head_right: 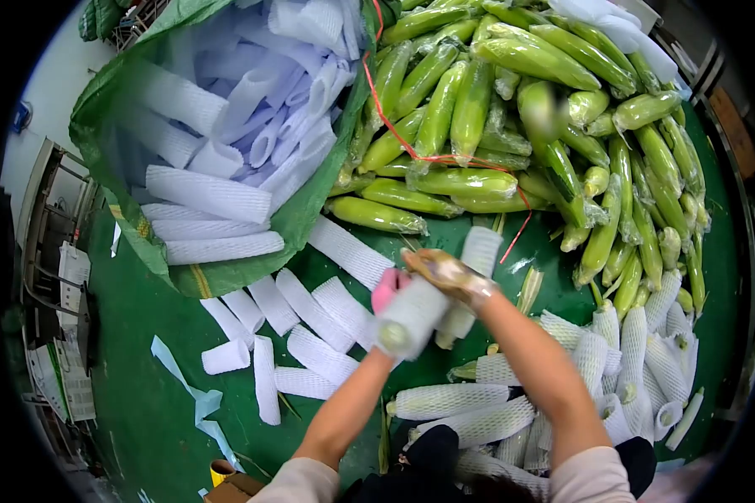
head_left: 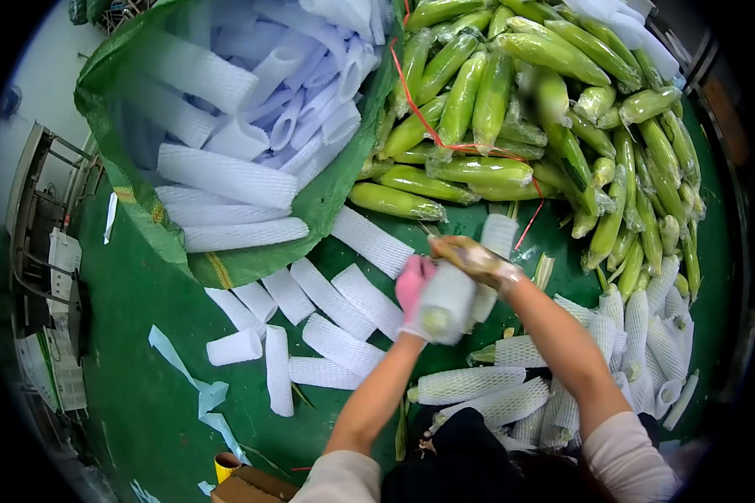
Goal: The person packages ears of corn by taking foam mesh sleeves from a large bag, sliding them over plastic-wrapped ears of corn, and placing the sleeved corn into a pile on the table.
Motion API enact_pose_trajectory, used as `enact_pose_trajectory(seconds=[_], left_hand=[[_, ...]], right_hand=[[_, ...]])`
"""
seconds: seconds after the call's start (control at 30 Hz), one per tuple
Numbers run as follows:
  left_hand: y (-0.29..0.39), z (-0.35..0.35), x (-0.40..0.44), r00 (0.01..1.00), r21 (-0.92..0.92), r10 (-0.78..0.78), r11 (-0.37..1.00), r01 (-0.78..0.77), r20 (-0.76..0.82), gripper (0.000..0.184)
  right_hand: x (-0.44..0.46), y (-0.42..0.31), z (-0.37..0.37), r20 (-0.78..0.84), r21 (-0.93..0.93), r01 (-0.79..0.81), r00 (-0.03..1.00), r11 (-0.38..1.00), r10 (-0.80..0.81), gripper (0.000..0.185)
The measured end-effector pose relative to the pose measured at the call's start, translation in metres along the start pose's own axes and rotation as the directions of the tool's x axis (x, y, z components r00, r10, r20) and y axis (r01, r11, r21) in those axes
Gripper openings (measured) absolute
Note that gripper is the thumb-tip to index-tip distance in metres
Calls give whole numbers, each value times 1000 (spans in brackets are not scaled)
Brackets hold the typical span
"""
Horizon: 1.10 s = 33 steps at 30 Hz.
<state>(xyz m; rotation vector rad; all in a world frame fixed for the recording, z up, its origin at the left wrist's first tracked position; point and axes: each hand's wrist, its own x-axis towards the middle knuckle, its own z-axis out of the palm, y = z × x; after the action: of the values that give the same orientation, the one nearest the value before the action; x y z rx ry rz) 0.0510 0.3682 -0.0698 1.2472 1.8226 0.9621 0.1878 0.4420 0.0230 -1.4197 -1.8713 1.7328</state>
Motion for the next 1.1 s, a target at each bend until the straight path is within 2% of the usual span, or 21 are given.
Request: enact_pose_trajectory(seconds=[0.03, 0.1, 0.13, 0.17, 0.23, 0.3, 0.37, 0.4, 0.43, 0.5, 0.57, 0.63, 0.67, 0.7, 0.77, 0.8, 0.87, 0.9, 1.03, 1.07, 1.1], left_hand=[[34, 0, -17, 999, -58, -24, 998, 22, -30, 19], [89, -10, -58, 978, -182, 210, 961, -209, -14, 18], [113, -24, -69, 971, -189, 234, 956, -223, 40, 20], [111, -37, -61, 892, 49, 416, 909, -415, -177, 23], [88, -70, -25, 878, 6, 38, 999, -40, -478, 42], [44, -82, 32, 799, 23, -147, 980, 197, -582, 68], [20, -74, 69, 744, 22, -204, 959, 282, -636, 67], [7, -75, 80, 786, 44, -291, 926, 374, -546, 64], [-1, -77, 82, 807, 81, -384, 882, 464, -448, 61], [-3, -76, 64, 939, -241, -188, 963, 119, -289, 46], [28, -85, 15, 995, -536, -101, 841, 80, -9, 35], [69, -98, -30, 979, -603, -112, 774, 194, 171, 39], [77, -103, -41, 957, -613, -72, 754, 236, 281, 42], [84, -107, -44, 925, -587, -56, 758, 285, 376, 39], [79, -107, -37, 916, -650, -192, 655, 386, 352, 36], [78, -98, -28, 965, -749, -122, 611, 257, 231, 36], [72, -71, 2, 999, -792, -25, 610, 35, 26, 38], [74, -61, 12, 1000, -745, 3, 667, 4, 7, 38], [66, -40, 51, 998, -693, 54, 721, -12, 39, 29], [66, -35, 58, 997, -824, 71, 567, -20, 25, 27], [70, -31, 65, 996, -921, 84, 389, -27, 6, 25]], right_hand=[[-33, -1, 4, -140, 265, 17, 990, 964, 21, 47], [-91, 9, -24, -14, 92, 207, 978, 974, -206, 37], [-125, 12, -44, 142, -240, 71, 989, 968, -38, 33], [-155, 1, -55, 342, -169, 89, 939, 982, -27, 34], [-192, 22, -58, 598, -137, 69, 801, 988, 27, 35], [-189, 4, -41, 495, -411, 153, 866, 899, 79, 30], [-145, -15, -19, 290, -275, 217, 948, 937, -134, 28], [-117, -35, -8, 166, -323, 120, 984, 939, -69, 27], [-84, -27, -2, 43, -300, 200, 980, 933, -197, 27], [-26, -29, 5, -181, -370, 366, 873, 854, -453, 34], [14, -36, 6, -207, -501, 363, 831, 785, -516, 60], [39, -29, 6, -47, -21, 450, 892, 893, -450, 66], [39, -32, 7, 134, 412, 305, 912, 859, -388, 69], [38, -31, 9, 106, 364, 398, 880, 842, -462, 64], [27, -27, 12, -34, 292, 278, 959, 915, -280, 48], [22, -24, 17, -35, 286, 270, 962, 919, -272, 48], [16, -25, 34, -116, 866, 132, 991, 483, -63, 33], [18, -23, 44, -151, 884, 156, 987, 442, -48, 24], [76, 34, 19, -402, 332, 389, 882, 859, -244, 17], [81, 32, 8, -318, 705, 341, 936, 622, -153, 17], [84, 27, -1, -307, 753, 319, 944, 575, -121, 17]])
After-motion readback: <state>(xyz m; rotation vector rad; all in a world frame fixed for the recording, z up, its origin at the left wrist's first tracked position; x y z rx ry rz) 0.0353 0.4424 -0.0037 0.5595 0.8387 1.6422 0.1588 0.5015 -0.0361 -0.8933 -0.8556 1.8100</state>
